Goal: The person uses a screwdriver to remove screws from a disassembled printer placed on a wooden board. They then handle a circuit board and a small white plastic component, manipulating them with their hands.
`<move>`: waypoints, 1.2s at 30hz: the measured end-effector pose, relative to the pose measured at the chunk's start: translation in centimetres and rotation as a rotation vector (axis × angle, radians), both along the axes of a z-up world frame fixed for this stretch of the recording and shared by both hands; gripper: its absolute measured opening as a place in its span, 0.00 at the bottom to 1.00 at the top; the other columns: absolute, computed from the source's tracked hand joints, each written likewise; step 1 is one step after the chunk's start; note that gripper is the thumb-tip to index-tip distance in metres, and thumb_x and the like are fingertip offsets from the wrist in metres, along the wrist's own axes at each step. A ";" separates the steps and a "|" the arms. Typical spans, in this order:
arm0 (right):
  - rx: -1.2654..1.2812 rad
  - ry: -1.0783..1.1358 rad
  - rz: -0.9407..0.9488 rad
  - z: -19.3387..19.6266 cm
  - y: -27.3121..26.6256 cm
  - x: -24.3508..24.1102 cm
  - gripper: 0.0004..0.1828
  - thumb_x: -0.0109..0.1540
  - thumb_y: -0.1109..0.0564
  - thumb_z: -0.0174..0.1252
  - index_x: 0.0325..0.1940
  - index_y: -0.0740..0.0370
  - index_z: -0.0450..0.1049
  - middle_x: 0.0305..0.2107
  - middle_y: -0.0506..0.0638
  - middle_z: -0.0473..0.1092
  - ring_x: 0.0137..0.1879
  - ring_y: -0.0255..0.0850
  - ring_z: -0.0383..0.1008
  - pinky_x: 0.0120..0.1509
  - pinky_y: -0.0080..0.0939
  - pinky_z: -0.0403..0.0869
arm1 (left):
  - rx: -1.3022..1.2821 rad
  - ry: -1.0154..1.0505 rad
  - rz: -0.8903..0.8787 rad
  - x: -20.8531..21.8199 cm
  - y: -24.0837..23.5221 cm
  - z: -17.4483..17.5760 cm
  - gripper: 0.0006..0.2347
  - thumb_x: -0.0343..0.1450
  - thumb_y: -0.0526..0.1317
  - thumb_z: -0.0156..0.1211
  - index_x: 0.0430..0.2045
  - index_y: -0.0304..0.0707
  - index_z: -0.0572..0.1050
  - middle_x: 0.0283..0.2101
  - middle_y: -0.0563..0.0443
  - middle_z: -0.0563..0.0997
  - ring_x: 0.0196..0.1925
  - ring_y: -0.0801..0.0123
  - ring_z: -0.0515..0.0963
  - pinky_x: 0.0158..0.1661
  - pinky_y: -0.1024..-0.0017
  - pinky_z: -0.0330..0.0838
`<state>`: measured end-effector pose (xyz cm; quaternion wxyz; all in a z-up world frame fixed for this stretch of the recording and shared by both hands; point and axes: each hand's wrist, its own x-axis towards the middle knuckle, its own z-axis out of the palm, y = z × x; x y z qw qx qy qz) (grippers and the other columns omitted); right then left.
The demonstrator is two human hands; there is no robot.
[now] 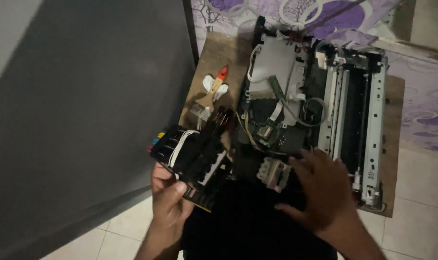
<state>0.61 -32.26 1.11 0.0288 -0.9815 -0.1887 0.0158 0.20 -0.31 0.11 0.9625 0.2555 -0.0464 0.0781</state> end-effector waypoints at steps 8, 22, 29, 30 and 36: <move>-0.083 -0.096 -0.040 0.7 2.9 0.8 0.42 0.45 0.25 0.69 0.57 0.44 0.76 0.63 0.55 0.69 0.72 0.61 0.65 0.64 0.73 0.67 | -0.050 -0.023 -0.046 -0.9 0.2 -0.8 0.30 0.71 0.33 0.66 0.67 0.20 0.58 0.60 0.28 0.75 0.62 0.43 0.77 0.62 0.51 0.71; 0.483 0.431 -0.078 4.5 -1.3 1.8 0.37 0.44 0.46 0.79 0.57 0.49 0.76 0.70 0.45 0.63 0.82 0.49 0.50 0.77 0.80 0.31 | 0.046 0.112 0.188 0.4 3.3 -5.5 0.21 0.66 0.30 0.66 0.54 0.25 0.70 0.50 0.33 0.81 0.52 0.50 0.81 0.55 0.51 0.76; 0.261 0.296 -0.023 0.8 -0.6 1.3 0.46 0.42 0.39 0.81 0.61 0.47 0.71 0.69 0.50 0.61 0.81 0.57 0.48 0.76 0.84 0.38 | 0.371 0.331 0.259 4.0 2.6 -4.8 0.19 0.61 0.33 0.73 0.45 0.30 0.76 0.40 0.43 0.84 0.42 0.66 0.83 0.45 0.68 0.78; 0.267 0.289 -0.041 0.7 -0.5 1.4 0.45 0.42 0.38 0.81 0.60 0.46 0.71 0.69 0.48 0.61 0.82 0.56 0.47 0.75 0.84 0.39 | 0.393 0.350 0.237 4.4 2.5 -5.0 0.16 0.63 0.31 0.71 0.43 0.31 0.77 0.39 0.45 0.84 0.40 0.68 0.82 0.45 0.70 0.78; 0.167 0.234 -0.073 0.6 0.8 1.7 0.46 0.41 0.34 0.80 0.60 0.45 0.73 0.68 0.47 0.63 0.81 0.55 0.50 0.74 0.83 0.45 | 0.411 0.408 0.155 5.1 1.6 -3.7 0.15 0.65 0.30 0.66 0.46 0.29 0.77 0.42 0.41 0.84 0.42 0.63 0.83 0.47 0.65 0.79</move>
